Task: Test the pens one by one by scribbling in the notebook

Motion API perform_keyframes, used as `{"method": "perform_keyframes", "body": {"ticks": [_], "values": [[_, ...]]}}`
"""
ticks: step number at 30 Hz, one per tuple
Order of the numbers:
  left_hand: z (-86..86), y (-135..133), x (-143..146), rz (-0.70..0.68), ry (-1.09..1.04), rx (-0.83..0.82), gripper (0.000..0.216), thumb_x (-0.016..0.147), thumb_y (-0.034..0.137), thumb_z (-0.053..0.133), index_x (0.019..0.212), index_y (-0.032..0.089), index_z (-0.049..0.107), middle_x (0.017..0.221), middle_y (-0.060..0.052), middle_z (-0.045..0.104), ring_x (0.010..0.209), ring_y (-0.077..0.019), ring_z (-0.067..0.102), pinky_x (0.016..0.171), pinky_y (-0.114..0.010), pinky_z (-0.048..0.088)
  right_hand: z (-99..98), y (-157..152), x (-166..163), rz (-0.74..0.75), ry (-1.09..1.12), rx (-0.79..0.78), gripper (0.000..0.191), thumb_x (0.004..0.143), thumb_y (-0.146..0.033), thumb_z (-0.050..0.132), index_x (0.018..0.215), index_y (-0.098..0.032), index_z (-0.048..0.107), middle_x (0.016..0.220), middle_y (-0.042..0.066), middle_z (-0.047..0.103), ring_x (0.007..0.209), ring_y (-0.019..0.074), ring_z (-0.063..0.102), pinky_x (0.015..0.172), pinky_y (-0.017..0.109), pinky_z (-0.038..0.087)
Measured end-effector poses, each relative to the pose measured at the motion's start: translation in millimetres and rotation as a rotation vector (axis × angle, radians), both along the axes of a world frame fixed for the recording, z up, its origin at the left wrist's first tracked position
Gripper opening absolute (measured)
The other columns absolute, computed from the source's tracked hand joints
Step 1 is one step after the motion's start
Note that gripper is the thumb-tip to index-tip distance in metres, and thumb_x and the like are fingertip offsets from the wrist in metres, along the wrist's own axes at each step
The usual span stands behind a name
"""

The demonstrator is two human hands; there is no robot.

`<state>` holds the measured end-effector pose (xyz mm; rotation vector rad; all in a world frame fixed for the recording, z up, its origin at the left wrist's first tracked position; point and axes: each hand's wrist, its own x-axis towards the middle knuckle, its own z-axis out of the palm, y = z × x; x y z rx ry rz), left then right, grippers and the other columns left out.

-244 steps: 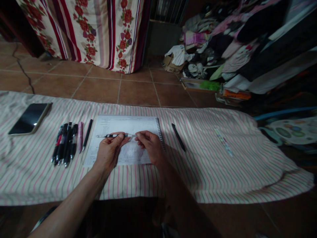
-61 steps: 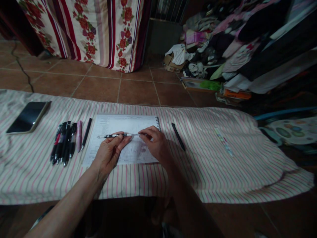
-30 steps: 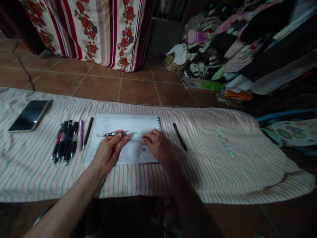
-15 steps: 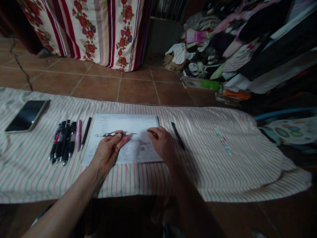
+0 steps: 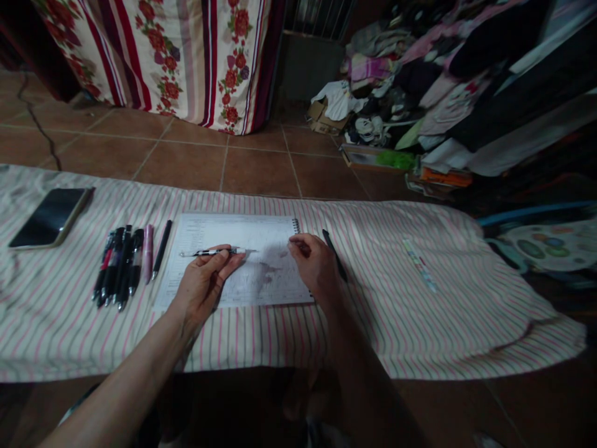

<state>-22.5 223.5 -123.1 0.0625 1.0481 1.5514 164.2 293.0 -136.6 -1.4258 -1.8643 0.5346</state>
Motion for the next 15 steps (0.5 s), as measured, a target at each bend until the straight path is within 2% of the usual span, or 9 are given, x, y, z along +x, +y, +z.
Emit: {"method": "perform_keyframes", "body": {"ticks": [8,15], "values": [[-0.7,0.2,2.0,-0.006,0.001,0.005,0.015,0.076,-0.002,0.055,0.068,0.006,0.064,0.070,-0.009,0.069,0.074,-0.0188,0.070,0.077,-0.026,0.057,0.4,-4.1,-9.5,0.089,0.020,0.030,0.011,0.080,-0.020,0.056,0.085,-0.017,0.065,0.083,0.006,0.064,0.069,0.0145,0.061,0.066,0.027,0.050],[-3.6,-0.3,2.9,-0.030,-0.010,0.040,0.012,0.075,-0.003,0.056,0.071,0.005,0.065,0.069,-0.008,0.069,0.072,-0.0182,0.070,0.077,-0.026,0.057,-0.1,-9.7,-22.4,0.267,0.051,0.095,0.010,0.079,-0.020,0.061,0.088,-0.017,0.067,0.081,0.003,0.061,0.062,0.0101,0.056,0.062,0.023,0.049]]}}
